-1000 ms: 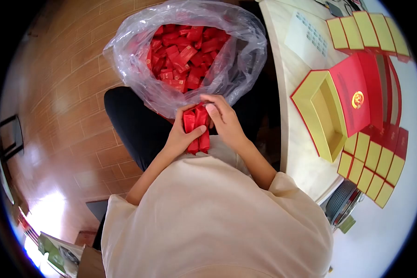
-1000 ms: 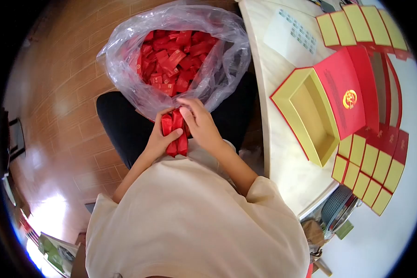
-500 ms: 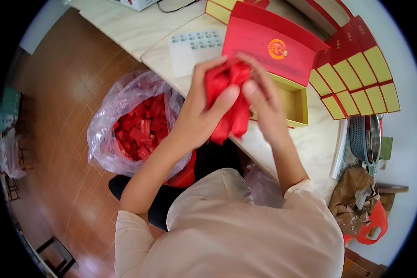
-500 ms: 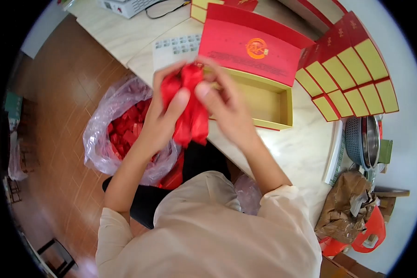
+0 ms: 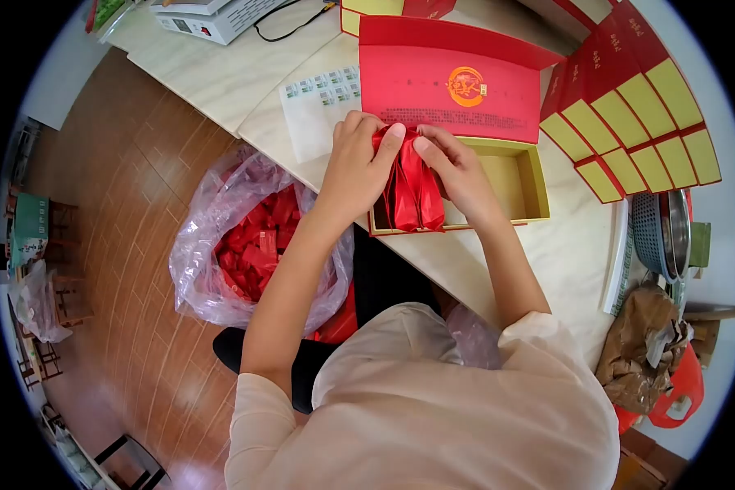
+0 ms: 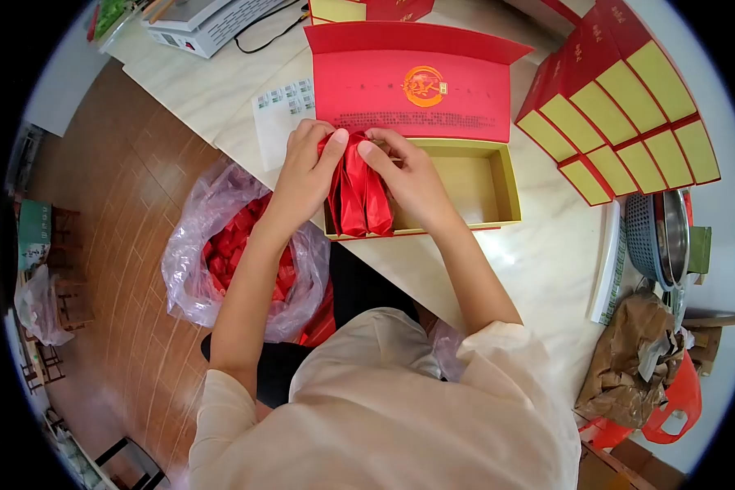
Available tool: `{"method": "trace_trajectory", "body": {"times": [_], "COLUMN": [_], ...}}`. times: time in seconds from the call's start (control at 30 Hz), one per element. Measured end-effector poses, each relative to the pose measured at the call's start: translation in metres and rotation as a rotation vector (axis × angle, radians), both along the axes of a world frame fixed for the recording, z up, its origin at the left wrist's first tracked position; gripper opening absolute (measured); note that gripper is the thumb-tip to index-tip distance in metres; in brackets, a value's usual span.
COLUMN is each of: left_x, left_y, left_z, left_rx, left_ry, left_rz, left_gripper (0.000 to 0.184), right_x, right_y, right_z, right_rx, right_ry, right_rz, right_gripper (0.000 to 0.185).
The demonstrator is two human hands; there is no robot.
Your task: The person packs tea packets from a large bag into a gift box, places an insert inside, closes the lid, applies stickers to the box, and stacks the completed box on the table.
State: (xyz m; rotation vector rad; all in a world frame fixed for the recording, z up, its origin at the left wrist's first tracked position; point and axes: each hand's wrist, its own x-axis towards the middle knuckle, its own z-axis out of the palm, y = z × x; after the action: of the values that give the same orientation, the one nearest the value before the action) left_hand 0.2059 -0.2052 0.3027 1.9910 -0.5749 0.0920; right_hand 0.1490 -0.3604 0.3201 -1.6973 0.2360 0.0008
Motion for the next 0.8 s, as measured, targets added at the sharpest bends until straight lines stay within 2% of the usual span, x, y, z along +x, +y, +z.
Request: {"method": "trace_trajectory", "body": {"times": [0.27, 0.33, 0.37, 0.43, 0.53, 0.6, 0.63, 0.67, 0.73, 0.8], "left_x": [-0.011, -0.010, -0.010, -0.008, -0.009, -0.018, -0.023, -0.032, -0.055, -0.078], "left_y": [-0.007, -0.010, -0.011, -0.012, -0.010, -0.004, 0.003, 0.022, 0.053, 0.082], "left_z": [-0.007, -0.012, -0.013, -0.013, -0.014, -0.016, -0.026, -0.034, -0.059, -0.109], "left_rx": [-0.055, -0.025, 0.013, 0.042, 0.010, -0.179, -0.362, -0.373, -0.417, -0.444], "left_ry": [-0.113, -0.166, -0.224, -0.218, -0.266, -0.046, -0.086, -0.034, 0.091, 0.111], "left_rz": [0.088, 0.120, 0.139, 0.167, 0.230, 0.261, 0.263, 0.281, 0.335, 0.446], "left_gripper": [0.022, 0.023, 0.025, 0.028, 0.025, 0.023, 0.020, 0.019, 0.016, 0.015], "right_x": [0.001, -0.006, -0.004, 0.001, -0.004, -0.011, -0.015, -0.020, -0.030, -0.040], "right_y": [0.006, 0.015, 0.015, 0.014, 0.017, 0.024, 0.026, 0.028, 0.030, 0.041], "right_z": [-0.008, 0.001, -0.007, -0.028, -0.022, -0.009, -0.005, -0.004, -0.004, -0.008], "right_rx": [-0.194, -0.520, -0.530, -0.743, -0.822, -0.924, -0.997, -0.895, -0.760, -0.563], "right_ry": [-0.184, -0.164, -0.161, -0.380, -0.305, -0.262, -0.317, -0.475, -0.658, -0.735], "right_rz": [0.060, 0.010, 0.027, 0.111, 0.105, -0.017, -0.124, -0.199, -0.190, -0.070], "right_gripper": [0.040, 0.034, 0.034, 0.028, 0.024, 0.024, 0.021, 0.017, 0.010, 0.008]}}
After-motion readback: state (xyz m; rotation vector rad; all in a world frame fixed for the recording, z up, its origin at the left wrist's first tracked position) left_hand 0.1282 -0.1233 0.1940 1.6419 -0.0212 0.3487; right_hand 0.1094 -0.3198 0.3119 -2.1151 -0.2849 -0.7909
